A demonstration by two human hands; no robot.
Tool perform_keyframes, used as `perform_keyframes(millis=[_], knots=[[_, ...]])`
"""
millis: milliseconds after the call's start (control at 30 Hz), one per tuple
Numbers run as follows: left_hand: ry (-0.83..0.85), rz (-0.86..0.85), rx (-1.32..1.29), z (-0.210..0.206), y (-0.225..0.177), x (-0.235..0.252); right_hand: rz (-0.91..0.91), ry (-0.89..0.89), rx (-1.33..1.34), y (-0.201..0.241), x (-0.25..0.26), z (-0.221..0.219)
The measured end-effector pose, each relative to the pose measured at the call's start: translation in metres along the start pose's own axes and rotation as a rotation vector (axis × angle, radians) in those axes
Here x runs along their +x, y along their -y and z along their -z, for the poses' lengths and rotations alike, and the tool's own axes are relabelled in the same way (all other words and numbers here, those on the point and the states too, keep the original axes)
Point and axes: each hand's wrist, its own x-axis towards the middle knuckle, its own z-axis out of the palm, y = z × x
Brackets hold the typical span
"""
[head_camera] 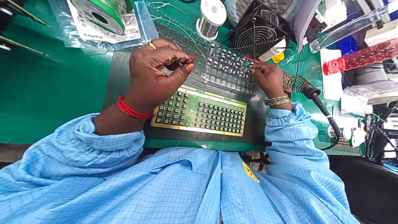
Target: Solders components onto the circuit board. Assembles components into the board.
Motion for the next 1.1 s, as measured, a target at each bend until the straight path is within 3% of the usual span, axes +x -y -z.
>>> perform_keyframes(millis=[200,300,467,633,800,1000,1100], knots=[[0.006,0.018,0.013,0.000,-0.001,0.000,-0.009,0.081,-0.273,0.020,0.000,0.011],[0.008,0.016,0.013,-0.001,-0.001,0.000,0.096,0.139,-0.368,0.023,0.004,0.015],[-0.008,0.012,-0.001,0.000,-0.001,0.000,0.296,0.063,-0.480,0.019,0.002,0.006],[-0.006,0.011,-0.005,-0.001,0.000,0.000,0.219,0.085,-0.269,0.001,0.004,0.011],[-0.017,-0.001,0.008,-0.001,0.001,-0.001,0.185,-0.017,-0.079,-0.012,-0.018,0.038],[-0.007,-0.010,0.004,0.000,-0.002,-0.001,0.158,0.199,0.012,-0.035,-0.066,0.043],[-0.003,-0.008,0.002,-0.001,-0.001,-0.001,0.140,0.171,0.072,-0.044,-0.074,0.032]])
